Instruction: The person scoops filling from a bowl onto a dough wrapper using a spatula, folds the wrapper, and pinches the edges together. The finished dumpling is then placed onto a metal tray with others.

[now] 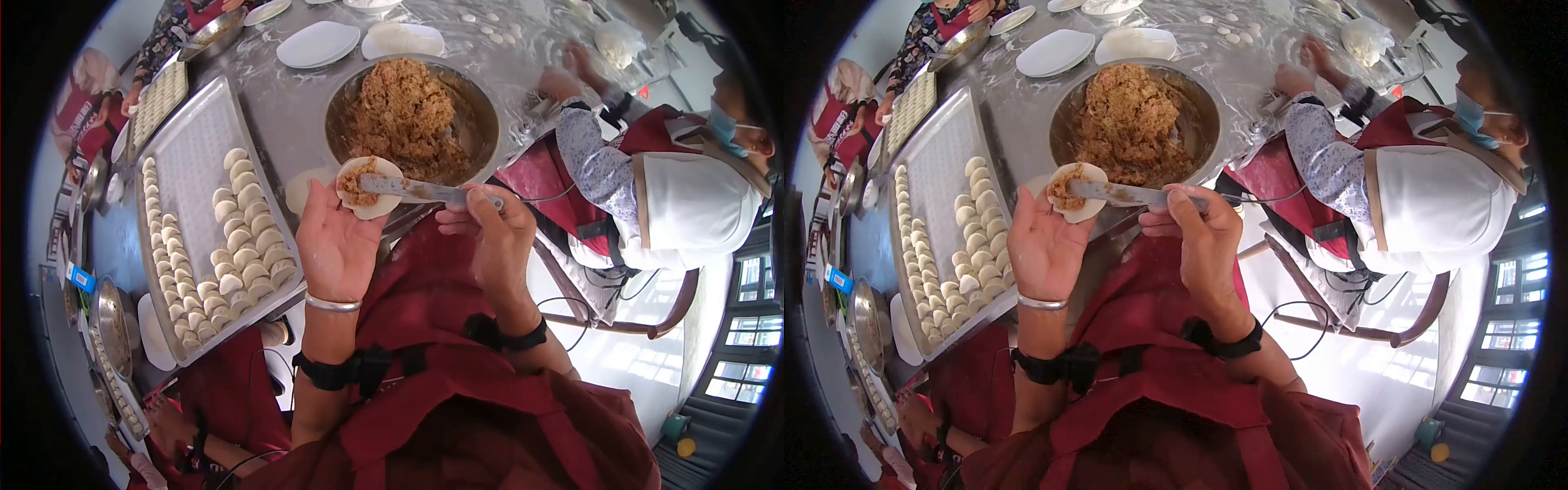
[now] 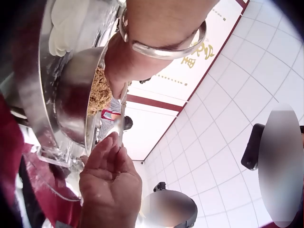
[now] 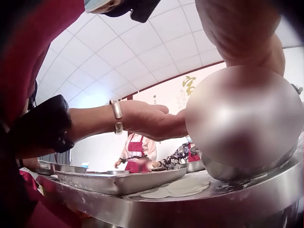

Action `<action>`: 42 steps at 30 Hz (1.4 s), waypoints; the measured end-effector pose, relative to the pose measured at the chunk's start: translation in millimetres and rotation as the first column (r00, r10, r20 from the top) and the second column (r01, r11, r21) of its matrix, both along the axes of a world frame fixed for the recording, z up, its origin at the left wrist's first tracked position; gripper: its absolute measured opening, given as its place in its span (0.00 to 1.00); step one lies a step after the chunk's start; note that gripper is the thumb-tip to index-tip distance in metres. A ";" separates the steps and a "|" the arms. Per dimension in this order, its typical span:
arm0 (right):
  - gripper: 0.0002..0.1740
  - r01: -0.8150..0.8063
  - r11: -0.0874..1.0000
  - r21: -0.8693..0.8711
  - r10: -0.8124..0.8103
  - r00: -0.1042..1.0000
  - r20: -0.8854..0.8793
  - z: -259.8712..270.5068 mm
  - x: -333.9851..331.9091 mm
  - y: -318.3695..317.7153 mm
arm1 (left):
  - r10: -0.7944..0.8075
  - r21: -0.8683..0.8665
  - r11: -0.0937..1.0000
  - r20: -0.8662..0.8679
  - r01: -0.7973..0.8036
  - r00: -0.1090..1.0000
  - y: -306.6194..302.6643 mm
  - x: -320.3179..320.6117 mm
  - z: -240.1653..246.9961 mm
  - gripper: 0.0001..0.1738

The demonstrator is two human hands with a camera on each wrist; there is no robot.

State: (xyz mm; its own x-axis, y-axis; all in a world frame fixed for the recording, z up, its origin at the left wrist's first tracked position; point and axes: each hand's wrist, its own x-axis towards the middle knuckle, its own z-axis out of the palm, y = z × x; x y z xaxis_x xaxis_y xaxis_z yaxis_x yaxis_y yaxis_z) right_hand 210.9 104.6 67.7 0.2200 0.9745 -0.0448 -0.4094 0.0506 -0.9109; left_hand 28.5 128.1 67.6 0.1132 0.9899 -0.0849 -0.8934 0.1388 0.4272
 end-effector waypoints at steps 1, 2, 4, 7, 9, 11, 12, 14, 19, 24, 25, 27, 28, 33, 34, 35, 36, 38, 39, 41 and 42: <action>0.11 0.017 1.000 0.009 -0.017 0.999 0.027 0.9 2.1 -1.4 | 0.011 0.000 1.000 0.004 -0.011 1.000 -0.7 0.2 -0.9 0.31; 0.11 0.031 0.999 0.017 -0.031 0.998 0.053 2.5 3.7 -3.0 | 0.025 -0.002 1.000 0.007 -0.025 1.000 -1.6 0.1 -2.0 0.31; 0.11 0.054 0.997 0.063 -0.060 0.992 0.111 6.0 3.9 -6.6 | 0.057 -0.013 0.998 -0.012 -0.057 0.998 -2.9 -2.0 -4.0 0.30; 0.10 0.047 0.984 0.171 -0.083 0.973 0.214 13.6 0.2 -17.9 | 0.084 -0.044 0.995 -0.063 -0.087 0.994 -5.3 -2.7 -8.3 0.30; 0.09 -0.001 0.980 0.198 -0.046 0.971 0.234 19.1 -8.2 -22.3 | 0.080 -0.061 0.995 -0.076 -0.085 0.994 -5.5 0.0 -9.0 0.29; 0.08 -0.038 0.975 0.220 -0.018 0.969 0.248 19.0 -15.4 -22.1 | 0.060 -0.036 0.997 -0.086 -0.063 0.994 -7.5 3.9 -8.6 0.29; 0.08 -0.037 0.973 0.228 -0.028 0.961 0.274 16.7 -15.9 -21.0 | 0.052 -0.023 0.998 -0.092 -0.054 0.994 -8.9 4.7 -8.6 0.29; 0.08 -0.037 0.969 0.244 -0.046 0.945 0.324 12.0 -17.1 -18.0 | 0.048 -0.013 0.999 -0.064 -0.049 0.997 -11.3 3.3 -9.8 0.30; 0.08 0.002 0.987 0.163 -0.048 0.959 0.279 11.7 -9.9 -14.9 | 0.092 0.008 0.996 -0.067 -0.092 0.993 -15.3 0.7 -4.6 0.30; 0.09 -0.007 0.991 0.131 -0.022 0.975 0.221 19.0 -5.0 -17.0 | 0.094 0.003 0.996 -0.044 -0.094 0.995 -17.4 0.6 -9.5 0.30; 0.09 -0.007 0.992 0.124 -0.014 0.985 0.170 19.6 -3.8 -16.9 | 0.098 -0.004 0.995 -0.037 -0.098 0.995 -18.0 1.2 -9.7 0.30; 0.09 -0.006 0.994 0.106 -0.007 0.992 0.123 17.6 -3.5 -15.5 | 0.102 -0.020 0.995 -0.024 -0.102 0.995 -19.6 3.1 -9.9 0.30; 0.09 -0.004 0.995 0.098 -0.008 0.992 0.129 13.2 -5.7 -13.0 | 0.099 -0.006 0.995 -0.022 -0.099 0.995 -20.9 4.5 -8.7 0.29; 0.09 -0.039 0.997 0.064 0.028 0.988 0.154 0.7 -3.6 -9.6 | 0.096 0.023 0.995 -0.023 -0.095 0.995 -24.4 2.8 -4.7 0.29; 0.09 -0.053 0.995 0.089 0.039 0.987 0.157 3.7 -2.3 -13.1 | 0.109 0.021 0.994 -0.033 -0.108 0.994 -25.0 0.8 -5.2 0.29; 0.10 -0.066 0.991 0.114 0.047 0.986 0.160 6.3 -0.8 -16.2 | 0.120 0.020 0.993 -0.044 -0.119 0.992 -25.2 -0.7 -6.3 0.29; 0.10 -0.055 0.985 0.162 0.026 0.984 0.176 8.6 1.0 -18.1 | 0.131 0.019 0.991 -0.053 -0.130 0.990 -25.0 -1.8 -7.3 0.29; 0.10 -0.032 0.966 0.256 -0.022 0.978 0.207 11.9 4.1 -21.7 | 0.137 0.012 0.990 -0.030 -0.137 0.990 -24.6 -3.0 -9.0 0.29; 0.10 -0.012 0.957 0.291 -0.045 0.981 0.190 11.9 3.5 -22.8 | 0.140 0.008 0.990 -0.017 -0.140 0.990 -24.4 -2.9 -9.3 0.29; 0.09 -0.008 0.932 0.362 -0.078 0.972 0.221 9.7 -0.1 -21.0 | 0.129 0.015 0.991 -0.003 -0.129 0.992 -25.2 -1.6 -9.2 0.29; 0.08 -0.006 0.918 0.396 -0.094 0.967 0.235 7.8 -1.2 -20.2 | 0.125 0.018 0.992 0.003 -0.125 0.992 -25.8 -1.4 -9.2 0.28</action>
